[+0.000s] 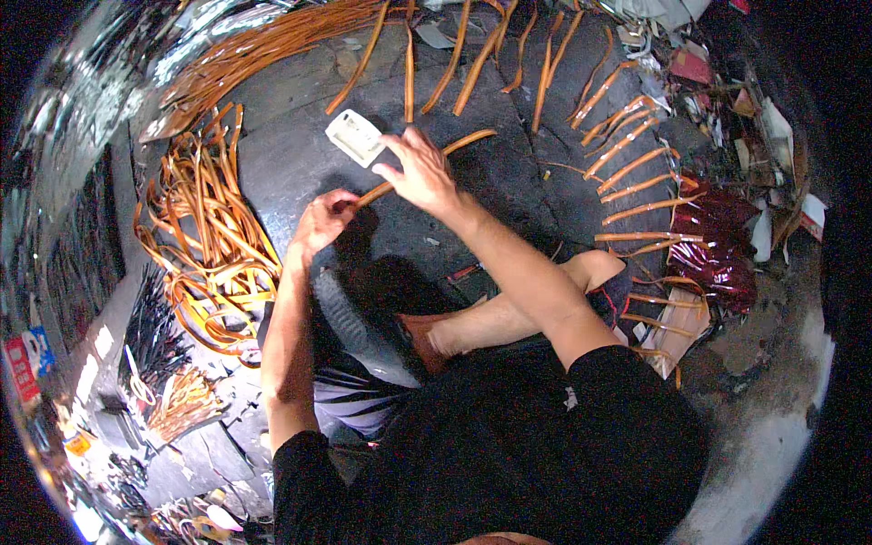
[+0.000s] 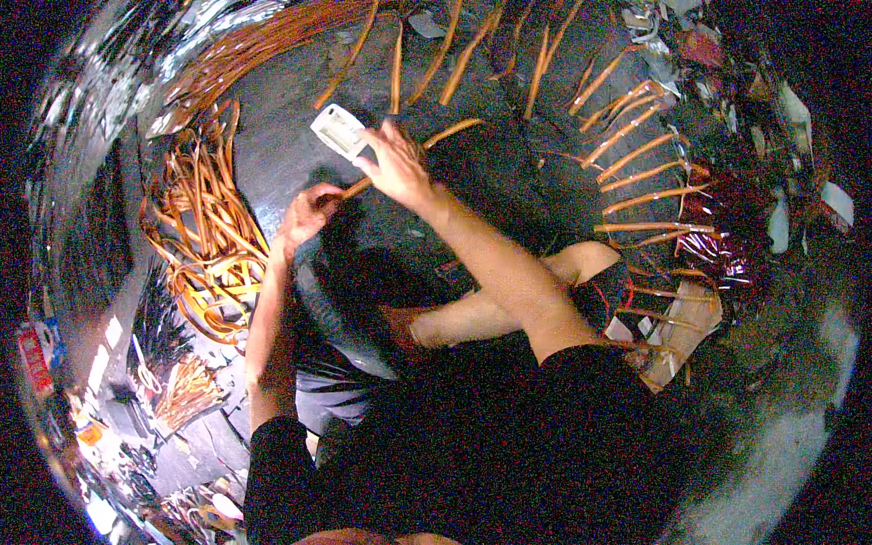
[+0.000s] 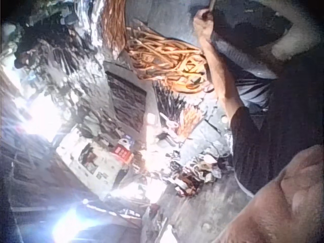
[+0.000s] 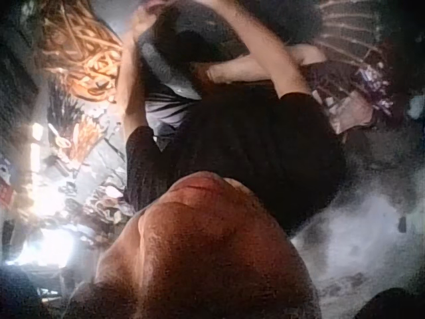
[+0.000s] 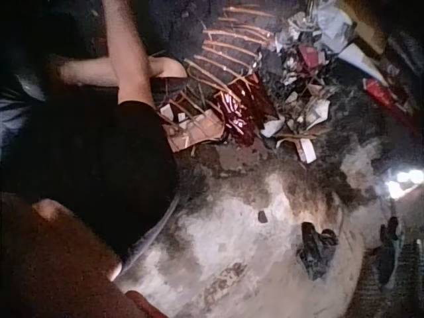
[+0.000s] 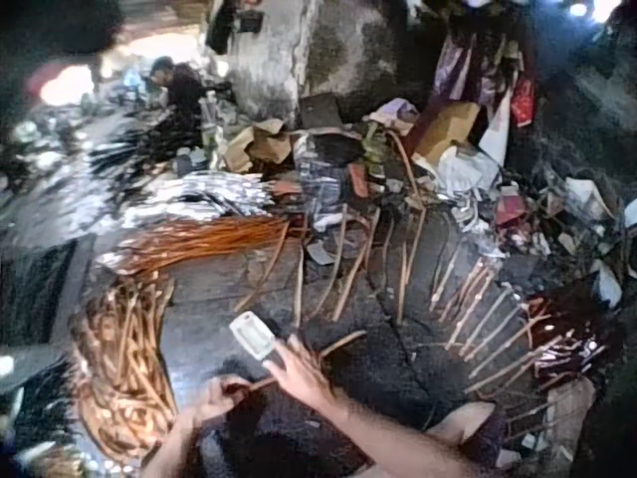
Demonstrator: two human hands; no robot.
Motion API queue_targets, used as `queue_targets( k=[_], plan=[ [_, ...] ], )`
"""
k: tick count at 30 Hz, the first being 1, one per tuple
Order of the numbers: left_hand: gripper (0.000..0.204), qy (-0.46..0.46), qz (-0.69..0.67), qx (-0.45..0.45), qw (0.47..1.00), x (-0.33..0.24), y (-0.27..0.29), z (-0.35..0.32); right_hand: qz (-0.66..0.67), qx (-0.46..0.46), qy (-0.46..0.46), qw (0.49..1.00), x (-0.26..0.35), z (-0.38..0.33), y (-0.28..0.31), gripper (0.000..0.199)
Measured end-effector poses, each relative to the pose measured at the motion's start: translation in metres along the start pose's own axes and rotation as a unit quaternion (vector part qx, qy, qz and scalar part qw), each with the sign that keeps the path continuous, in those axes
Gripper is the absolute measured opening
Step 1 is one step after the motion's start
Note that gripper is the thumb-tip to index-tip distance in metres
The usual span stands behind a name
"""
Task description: The person sits on the floor and strips the insulation from copper wires using a white plastic scraper. They repeatedly pick up wires, scrape the insulation off, and place the stripped wires aside.
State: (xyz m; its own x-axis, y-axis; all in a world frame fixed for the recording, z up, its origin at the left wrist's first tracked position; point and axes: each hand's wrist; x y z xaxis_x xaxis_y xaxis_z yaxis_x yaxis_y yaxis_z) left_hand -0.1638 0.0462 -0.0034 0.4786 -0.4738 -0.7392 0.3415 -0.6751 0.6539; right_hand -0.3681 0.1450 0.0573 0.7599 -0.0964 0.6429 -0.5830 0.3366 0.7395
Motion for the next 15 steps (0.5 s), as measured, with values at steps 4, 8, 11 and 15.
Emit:
queue_targets(
  k=[4, 8, 11, 15],
  plan=[
    [0.021, -0.010, 0.004, -0.006, 1.000, -0.015, -0.007, 0.016, -0.111, 0.048, 0.098, 0.988, -0.012, 0.034, 0.001, 0.070],
    [0.020, -0.019, 0.001, -0.022, 1.000, -0.007, -0.007, 0.016, -0.144, 0.141, 0.066, 0.977, -0.001, 0.052, -0.001, 0.061],
    [0.020, -0.016, 0.017, -0.035, 0.999, -0.009, -0.003, 0.012, -0.138, 0.113, 0.095, 0.979, -0.005, 0.048, -0.002, 0.054],
    [0.022, -0.008, 0.034, -0.037, 0.999, -0.013, -0.005, 0.011, -0.048, 0.082, 0.127, 0.987, -0.023, 0.038, -0.017, 0.037]
  ],
)
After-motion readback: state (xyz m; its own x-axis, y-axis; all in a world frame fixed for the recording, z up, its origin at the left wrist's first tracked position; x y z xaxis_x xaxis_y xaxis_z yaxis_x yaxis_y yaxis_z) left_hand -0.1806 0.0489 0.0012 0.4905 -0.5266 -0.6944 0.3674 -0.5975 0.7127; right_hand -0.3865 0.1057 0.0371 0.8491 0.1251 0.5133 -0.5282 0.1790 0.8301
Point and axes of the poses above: each hand's wrist, its own z-axis towards the middle knuckle, its own y-axis out of the back of the hand, x = y × z, and after that the axes turned 10 degrees about z, right-handed
